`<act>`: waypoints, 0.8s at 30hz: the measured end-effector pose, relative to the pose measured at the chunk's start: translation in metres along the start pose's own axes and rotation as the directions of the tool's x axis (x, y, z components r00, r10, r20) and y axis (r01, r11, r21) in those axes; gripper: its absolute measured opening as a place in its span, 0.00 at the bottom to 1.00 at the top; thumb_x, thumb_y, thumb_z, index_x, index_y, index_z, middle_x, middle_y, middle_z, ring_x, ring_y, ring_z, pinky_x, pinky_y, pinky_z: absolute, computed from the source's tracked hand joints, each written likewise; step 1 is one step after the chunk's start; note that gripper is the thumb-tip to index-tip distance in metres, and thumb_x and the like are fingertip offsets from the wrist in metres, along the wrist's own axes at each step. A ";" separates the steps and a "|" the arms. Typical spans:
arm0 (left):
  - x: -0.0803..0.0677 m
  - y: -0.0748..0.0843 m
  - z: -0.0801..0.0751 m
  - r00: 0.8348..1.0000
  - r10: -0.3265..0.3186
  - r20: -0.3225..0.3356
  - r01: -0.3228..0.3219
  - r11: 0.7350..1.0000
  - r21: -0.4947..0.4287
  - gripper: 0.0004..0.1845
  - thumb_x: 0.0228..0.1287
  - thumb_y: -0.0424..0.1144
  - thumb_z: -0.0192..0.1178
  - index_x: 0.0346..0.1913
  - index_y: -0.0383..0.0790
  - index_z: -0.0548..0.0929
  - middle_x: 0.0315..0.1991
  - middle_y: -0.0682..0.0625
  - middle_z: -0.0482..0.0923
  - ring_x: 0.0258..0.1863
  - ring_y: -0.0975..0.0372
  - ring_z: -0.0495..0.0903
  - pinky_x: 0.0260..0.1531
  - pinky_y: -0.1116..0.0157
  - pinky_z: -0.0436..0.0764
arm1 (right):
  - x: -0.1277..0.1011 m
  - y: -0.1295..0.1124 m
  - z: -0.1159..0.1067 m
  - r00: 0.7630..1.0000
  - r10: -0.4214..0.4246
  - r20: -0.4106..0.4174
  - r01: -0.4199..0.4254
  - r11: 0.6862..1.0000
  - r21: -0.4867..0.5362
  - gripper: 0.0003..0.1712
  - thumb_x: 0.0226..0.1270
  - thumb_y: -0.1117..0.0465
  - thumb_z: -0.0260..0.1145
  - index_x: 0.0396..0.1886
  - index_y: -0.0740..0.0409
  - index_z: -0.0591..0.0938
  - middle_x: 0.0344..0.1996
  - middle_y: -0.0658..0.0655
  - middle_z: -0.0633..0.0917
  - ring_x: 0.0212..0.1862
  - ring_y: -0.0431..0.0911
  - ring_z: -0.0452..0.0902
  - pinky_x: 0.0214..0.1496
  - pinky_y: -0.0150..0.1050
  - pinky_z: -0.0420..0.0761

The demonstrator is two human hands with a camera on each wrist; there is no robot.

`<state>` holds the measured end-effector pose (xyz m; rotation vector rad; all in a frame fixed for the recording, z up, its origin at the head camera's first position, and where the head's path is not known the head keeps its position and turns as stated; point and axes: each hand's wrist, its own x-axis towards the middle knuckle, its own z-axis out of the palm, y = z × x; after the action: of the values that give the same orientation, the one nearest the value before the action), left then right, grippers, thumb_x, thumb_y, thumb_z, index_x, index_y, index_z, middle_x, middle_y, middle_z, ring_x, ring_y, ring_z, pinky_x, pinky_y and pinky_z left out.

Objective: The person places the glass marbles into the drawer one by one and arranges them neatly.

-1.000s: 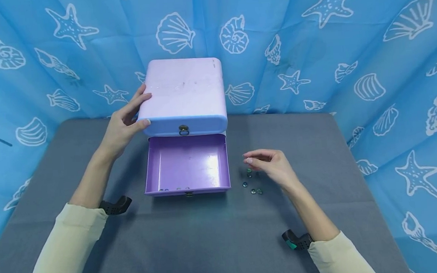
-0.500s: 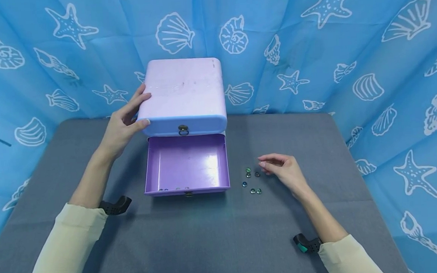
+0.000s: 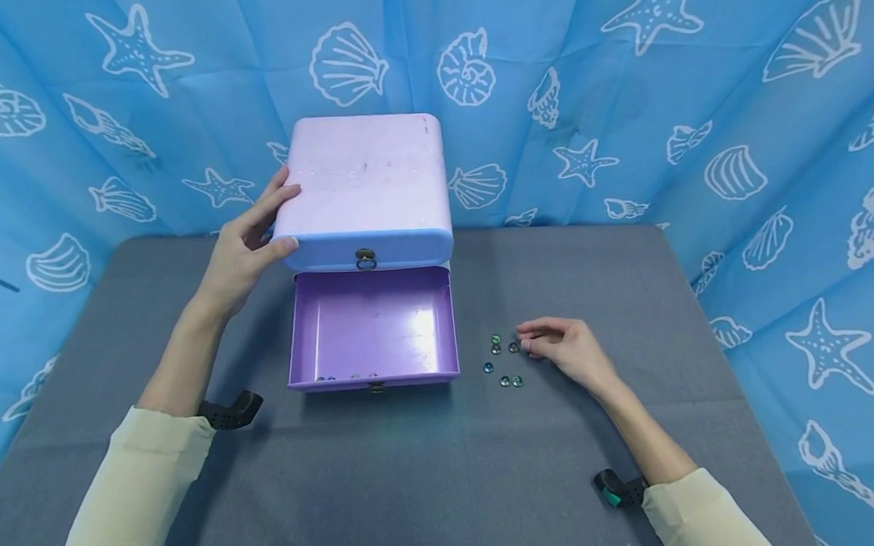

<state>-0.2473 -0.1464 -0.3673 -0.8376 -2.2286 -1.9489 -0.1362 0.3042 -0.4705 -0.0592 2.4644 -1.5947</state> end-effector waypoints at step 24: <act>0.000 0.000 -0.001 1.000 -0.002 0.005 0.002 1.000 -0.028 0.34 0.62 0.38 0.69 0.72 0.42 0.71 0.79 0.57 0.52 0.77 0.57 0.53 0.68 0.43 0.60 | 0.009 0.000 0.007 0.993 -0.121 -0.006 0.111 0.928 -0.356 0.13 0.61 0.58 0.75 0.44 0.56 0.90 0.32 0.52 0.87 0.31 0.43 0.79 0.31 0.32 0.75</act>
<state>-0.2473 -0.1472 -0.3675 -0.8447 -2.2103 -1.9852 -0.1441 0.2963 -0.4746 -0.2429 2.7878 -1.1731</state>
